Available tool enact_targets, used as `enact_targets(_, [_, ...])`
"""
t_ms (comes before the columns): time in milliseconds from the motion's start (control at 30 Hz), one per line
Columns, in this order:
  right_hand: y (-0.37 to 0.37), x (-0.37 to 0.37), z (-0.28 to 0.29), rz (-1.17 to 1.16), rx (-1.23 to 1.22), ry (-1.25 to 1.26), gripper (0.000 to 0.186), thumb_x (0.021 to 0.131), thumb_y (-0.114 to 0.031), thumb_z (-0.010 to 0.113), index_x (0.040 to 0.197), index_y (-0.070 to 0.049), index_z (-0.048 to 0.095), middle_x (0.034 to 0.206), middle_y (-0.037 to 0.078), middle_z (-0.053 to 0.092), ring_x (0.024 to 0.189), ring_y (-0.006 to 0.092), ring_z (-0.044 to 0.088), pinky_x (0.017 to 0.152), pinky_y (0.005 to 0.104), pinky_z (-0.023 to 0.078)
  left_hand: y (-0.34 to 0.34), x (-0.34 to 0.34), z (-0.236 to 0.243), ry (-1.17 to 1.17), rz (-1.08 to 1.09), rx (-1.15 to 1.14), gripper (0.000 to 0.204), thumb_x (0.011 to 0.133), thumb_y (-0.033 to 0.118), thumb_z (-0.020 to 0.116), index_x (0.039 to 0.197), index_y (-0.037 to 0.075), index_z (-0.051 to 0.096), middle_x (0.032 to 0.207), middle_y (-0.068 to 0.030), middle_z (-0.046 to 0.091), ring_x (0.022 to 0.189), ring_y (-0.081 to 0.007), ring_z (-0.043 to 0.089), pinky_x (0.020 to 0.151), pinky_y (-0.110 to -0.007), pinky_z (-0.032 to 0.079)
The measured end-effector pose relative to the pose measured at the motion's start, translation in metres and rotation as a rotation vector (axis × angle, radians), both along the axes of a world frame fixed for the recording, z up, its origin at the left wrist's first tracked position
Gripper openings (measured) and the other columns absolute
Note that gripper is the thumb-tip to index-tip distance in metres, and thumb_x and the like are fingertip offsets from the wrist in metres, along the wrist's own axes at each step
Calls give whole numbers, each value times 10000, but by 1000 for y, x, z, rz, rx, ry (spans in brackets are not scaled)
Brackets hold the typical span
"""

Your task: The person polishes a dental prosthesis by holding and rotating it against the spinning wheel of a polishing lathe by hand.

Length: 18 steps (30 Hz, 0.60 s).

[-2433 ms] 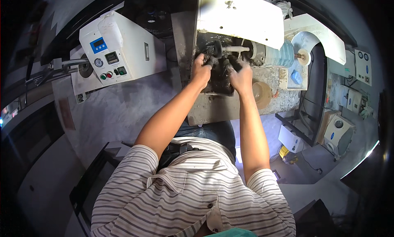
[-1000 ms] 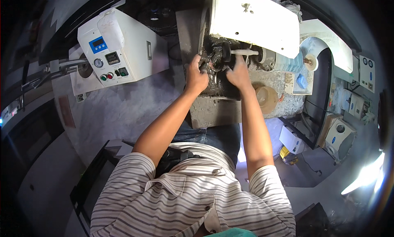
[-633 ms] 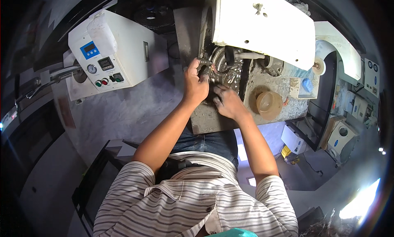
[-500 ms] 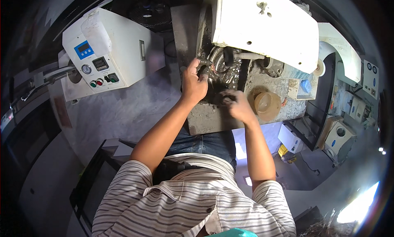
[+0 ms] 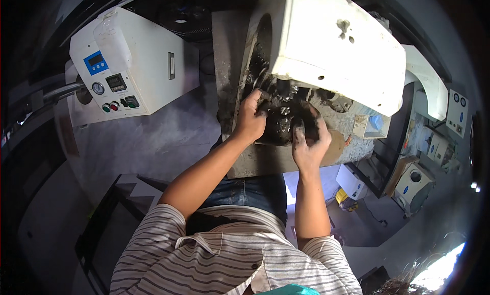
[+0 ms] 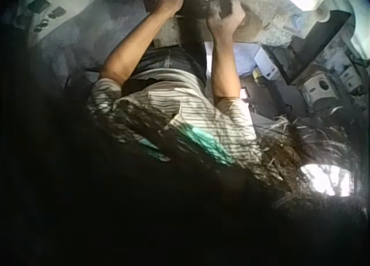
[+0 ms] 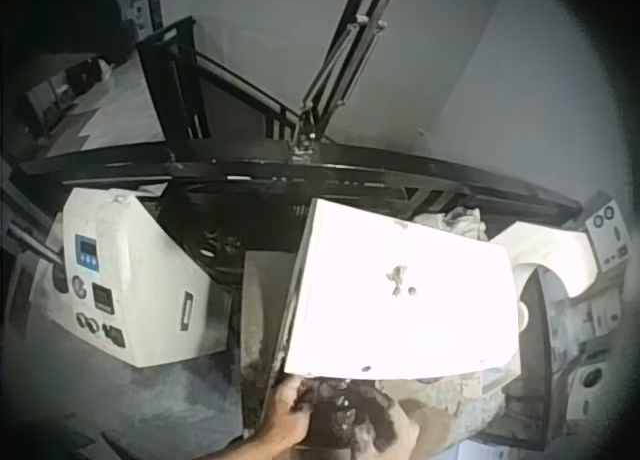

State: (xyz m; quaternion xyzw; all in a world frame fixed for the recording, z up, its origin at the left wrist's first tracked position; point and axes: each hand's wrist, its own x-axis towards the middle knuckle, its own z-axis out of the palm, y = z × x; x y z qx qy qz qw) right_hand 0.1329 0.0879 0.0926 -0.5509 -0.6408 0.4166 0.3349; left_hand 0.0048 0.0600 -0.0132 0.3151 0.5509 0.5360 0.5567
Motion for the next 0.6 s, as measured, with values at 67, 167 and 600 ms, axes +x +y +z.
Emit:
enact_targets(67, [8, 2, -4, -3, 84, -140, 295, 731, 5, 596, 1018, 73, 608, 877, 180, 660, 825, 289, 655, 779, 348, 499, 11, 8, 16, -316, 214, -69, 449, 651, -180, 401, 1041, -13, 545, 985, -53, 597, 942, -119, 534, 832, -235, 403])
enact_targets(167, [19, -3, -9, 56, -98, -360, 276, 692, 6, 608, 959, 64, 643, 863, 228, 649, 816, 357, 642, 751, 357, 494, 15, 14, 0, -377, 231, -54, 447, 657, -195, 394, 1029, 3, 543, 1010, -37, 578, 975, -101, 512, 879, -246, 380])
enact_targets(600, [23, -18, -25, -79, 87, -451, 244, 773, -25, 605, 996, 61, 649, 877, 217, 670, 793, 270, 672, 728, 323, 492, 39, 24, 5, -129, 438, -307, 380, 663, -142, 462, 1017, -15, 519, 981, -63, 524, 919, -144, 473, 802, -272, 405])
